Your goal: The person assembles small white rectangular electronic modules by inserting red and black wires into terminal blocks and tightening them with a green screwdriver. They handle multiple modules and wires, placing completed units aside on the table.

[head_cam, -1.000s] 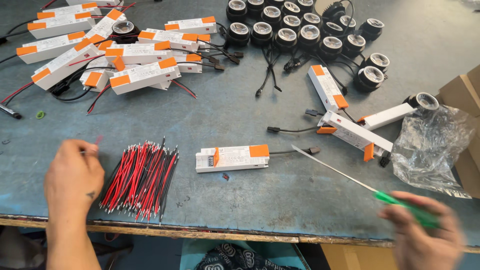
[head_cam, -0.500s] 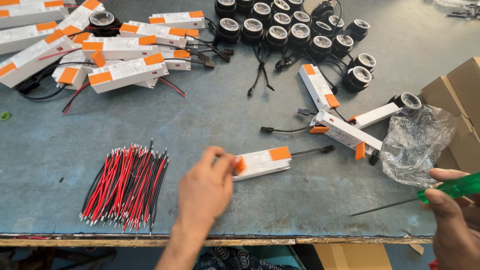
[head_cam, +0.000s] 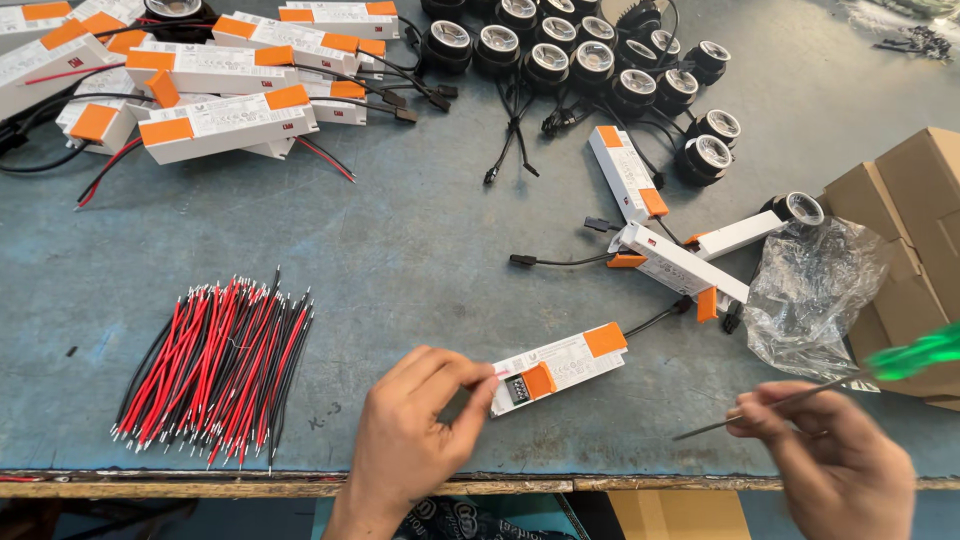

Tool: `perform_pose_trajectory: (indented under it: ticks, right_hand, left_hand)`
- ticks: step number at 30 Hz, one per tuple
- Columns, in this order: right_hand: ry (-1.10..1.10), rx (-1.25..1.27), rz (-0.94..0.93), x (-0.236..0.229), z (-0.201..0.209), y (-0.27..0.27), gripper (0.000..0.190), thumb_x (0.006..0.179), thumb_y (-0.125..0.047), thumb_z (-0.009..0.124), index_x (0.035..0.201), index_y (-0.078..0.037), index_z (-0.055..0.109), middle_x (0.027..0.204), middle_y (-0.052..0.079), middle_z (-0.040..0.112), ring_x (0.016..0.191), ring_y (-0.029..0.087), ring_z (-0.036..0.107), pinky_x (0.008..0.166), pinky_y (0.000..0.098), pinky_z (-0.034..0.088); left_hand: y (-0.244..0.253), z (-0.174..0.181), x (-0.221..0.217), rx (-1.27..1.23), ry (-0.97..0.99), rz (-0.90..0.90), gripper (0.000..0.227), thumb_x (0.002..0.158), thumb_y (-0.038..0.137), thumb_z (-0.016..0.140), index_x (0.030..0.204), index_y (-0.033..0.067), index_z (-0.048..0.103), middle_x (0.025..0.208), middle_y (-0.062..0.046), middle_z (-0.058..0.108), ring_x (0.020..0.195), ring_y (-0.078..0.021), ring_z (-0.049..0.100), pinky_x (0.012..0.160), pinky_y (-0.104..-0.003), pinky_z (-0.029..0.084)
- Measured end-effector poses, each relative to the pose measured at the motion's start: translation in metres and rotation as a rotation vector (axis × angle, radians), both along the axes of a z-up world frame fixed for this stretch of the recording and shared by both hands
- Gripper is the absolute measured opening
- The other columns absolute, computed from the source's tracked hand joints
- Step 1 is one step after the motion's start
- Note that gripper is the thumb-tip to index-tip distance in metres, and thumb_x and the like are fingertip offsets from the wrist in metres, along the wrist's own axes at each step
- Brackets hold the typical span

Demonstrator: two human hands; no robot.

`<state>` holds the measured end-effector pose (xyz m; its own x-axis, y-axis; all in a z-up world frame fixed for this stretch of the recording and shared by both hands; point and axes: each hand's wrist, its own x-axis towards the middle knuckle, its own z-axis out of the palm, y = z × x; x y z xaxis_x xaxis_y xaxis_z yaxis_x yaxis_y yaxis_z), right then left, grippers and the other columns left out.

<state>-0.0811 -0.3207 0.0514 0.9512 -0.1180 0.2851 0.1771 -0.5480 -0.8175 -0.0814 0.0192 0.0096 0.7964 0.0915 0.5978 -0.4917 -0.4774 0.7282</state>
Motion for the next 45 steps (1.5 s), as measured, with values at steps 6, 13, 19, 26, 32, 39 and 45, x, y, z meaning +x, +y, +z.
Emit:
perform_pose_trajectory:
  ticks: [6, 13, 19, 26, 32, 39, 45]
  right_hand:
    - [-0.257, 0.274, 0.171, -0.005, 0.006, 0.064, 0.012, 0.104, 0.007, 0.059, 0.116, 0.004, 0.057, 0.097, 0.019, 0.073, 0.094, 0.023, 0.078, 0.088, 0.0397, 0.064]
    - [-0.174, 0.020, 0.320, 0.021, -0.006, 0.119, 0.018, 0.094, -0.001, 0.069, 0.107, 0.005, 0.059, 0.094, 0.013, 0.078, 0.087, 0.016, 0.079, 0.078, 0.0274, 0.065]
    - [-0.187, -0.046, 0.312, 0.030, -0.011, 0.125, 0.021, 0.093, -0.004, 0.072, 0.107, 0.005, 0.059, 0.094, 0.011, 0.078, 0.086, 0.015, 0.080, 0.077, 0.0259, 0.065]
    - [-0.165, -0.028, 0.343, 0.030, -0.010, 0.122, 0.021, 0.093, -0.004, 0.071, 0.107, 0.005, 0.058, 0.094, 0.011, 0.078, 0.086, 0.015, 0.080, 0.076, 0.0261, 0.066]
    - [-0.176, -0.047, 0.376, 0.031, -0.011, 0.125, 0.018, 0.092, -0.002, 0.072, 0.105, 0.004, 0.061, 0.093, 0.011, 0.078, 0.084, 0.016, 0.080, 0.076, 0.0265, 0.066]
    - [-0.190, -0.005, 0.401, 0.029, -0.009, 0.121, 0.021, 0.094, -0.001, 0.070, 0.109, 0.005, 0.057, 0.097, 0.012, 0.077, 0.088, 0.016, 0.079, 0.080, 0.0273, 0.066]
    - [-0.224, -0.057, 0.404, 0.032, -0.011, 0.121, 0.021, 0.094, -0.001, 0.070, 0.107, 0.006, 0.057, 0.098, 0.012, 0.076, 0.088, 0.016, 0.080, 0.078, 0.0272, 0.067]
  left_hand:
    - [-0.002, -0.006, 0.000, 0.084, 0.185, -0.102, 0.006, 0.079, 0.009, 0.079, 0.080, 0.0070, 0.074, 0.077, -0.002, 0.073, 0.068, -0.0149, 0.070, 0.057, -0.030, 0.055]
    - [-0.003, -0.007, 0.000, 0.096, 0.182, -0.084, 0.011, 0.078, 0.010, 0.080, 0.081, 0.0051, 0.071, 0.077, -0.004, 0.069, 0.068, -0.0207, 0.067, 0.059, -0.034, 0.054]
    - [-0.002, -0.006, -0.001, 0.111, 0.176, -0.107, 0.011, 0.078, 0.008, 0.078, 0.082, 0.0040, 0.069, 0.078, -0.006, 0.067, 0.070, -0.0236, 0.067, 0.061, -0.036, 0.054]
    - [-0.002, -0.005, -0.001, 0.112, 0.230, -0.120, 0.011, 0.078, 0.009, 0.078, 0.082, 0.0041, 0.069, 0.078, -0.005, 0.067, 0.070, -0.0229, 0.067, 0.060, -0.035, 0.055]
    - [-0.002, -0.005, -0.001, 0.117, 0.217, -0.122, 0.011, 0.078, 0.009, 0.078, 0.082, 0.0040, 0.069, 0.079, -0.005, 0.067, 0.072, -0.0237, 0.067, 0.061, -0.036, 0.055]
    - [-0.001, -0.005, -0.001, 0.123, 0.243, -0.121, 0.012, 0.079, 0.010, 0.078, 0.082, 0.0043, 0.068, 0.080, -0.005, 0.068, 0.072, -0.0233, 0.067, 0.062, -0.035, 0.055]
    - [-0.001, -0.005, -0.001, 0.129, 0.266, -0.129, 0.012, 0.079, 0.011, 0.078, 0.083, 0.0041, 0.069, 0.079, -0.005, 0.067, 0.071, -0.0224, 0.067, 0.062, -0.035, 0.055]
